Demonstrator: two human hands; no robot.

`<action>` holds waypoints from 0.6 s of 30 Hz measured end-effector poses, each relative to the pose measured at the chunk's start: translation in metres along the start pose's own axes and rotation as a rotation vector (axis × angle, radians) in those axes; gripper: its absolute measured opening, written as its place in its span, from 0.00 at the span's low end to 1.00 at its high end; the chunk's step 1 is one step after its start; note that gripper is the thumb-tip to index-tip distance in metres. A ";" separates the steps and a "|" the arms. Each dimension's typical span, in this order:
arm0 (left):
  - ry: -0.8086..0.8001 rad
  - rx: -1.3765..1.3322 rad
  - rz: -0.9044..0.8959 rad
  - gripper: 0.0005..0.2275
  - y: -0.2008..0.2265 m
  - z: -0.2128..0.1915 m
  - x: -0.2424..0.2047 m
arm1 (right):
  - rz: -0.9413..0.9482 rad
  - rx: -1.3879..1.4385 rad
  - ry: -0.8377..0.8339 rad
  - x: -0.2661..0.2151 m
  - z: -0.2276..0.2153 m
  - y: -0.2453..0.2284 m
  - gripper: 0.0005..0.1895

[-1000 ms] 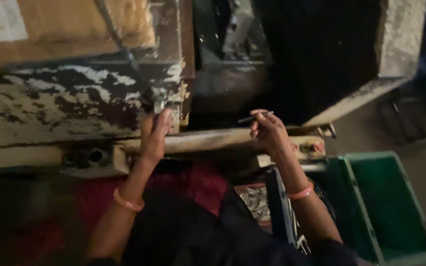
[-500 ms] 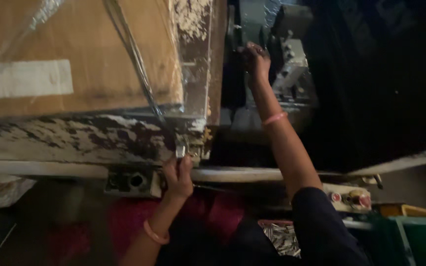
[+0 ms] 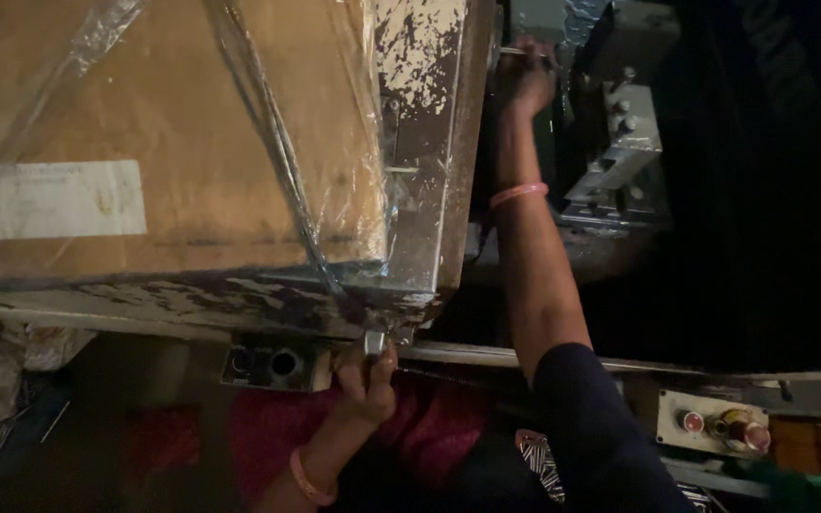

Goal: The person repeatedly staples a plastic-wrapped cardboard package using a manual stapling machine. They pick up staples from a green bin, place them into the machine, and press the package to secure it.

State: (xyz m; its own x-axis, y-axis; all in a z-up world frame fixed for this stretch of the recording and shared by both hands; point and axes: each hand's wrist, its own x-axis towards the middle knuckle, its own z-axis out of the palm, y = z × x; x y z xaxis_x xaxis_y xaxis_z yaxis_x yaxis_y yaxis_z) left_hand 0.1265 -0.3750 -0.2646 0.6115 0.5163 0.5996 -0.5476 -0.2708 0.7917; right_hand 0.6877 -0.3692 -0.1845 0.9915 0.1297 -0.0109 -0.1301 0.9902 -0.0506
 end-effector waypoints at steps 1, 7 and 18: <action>0.025 -0.029 -0.014 0.10 0.001 0.001 -0.001 | -0.071 -0.105 0.002 0.000 0.001 -0.004 0.06; 0.036 -0.032 -0.053 0.11 0.005 0.002 0.000 | -0.022 -0.456 -0.212 -0.016 -0.019 -0.026 0.14; 0.067 -0.001 -0.109 0.13 -0.005 0.002 -0.012 | 0.259 -0.750 -0.183 0.025 -0.012 -0.045 0.16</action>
State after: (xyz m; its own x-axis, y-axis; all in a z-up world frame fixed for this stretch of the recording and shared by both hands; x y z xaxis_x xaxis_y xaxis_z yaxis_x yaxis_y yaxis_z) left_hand 0.1227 -0.3812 -0.2756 0.6277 0.5960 0.5008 -0.4807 -0.2092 0.8516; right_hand 0.7181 -0.4108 -0.1944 0.9061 0.4206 0.0460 -0.2594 0.6380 -0.7251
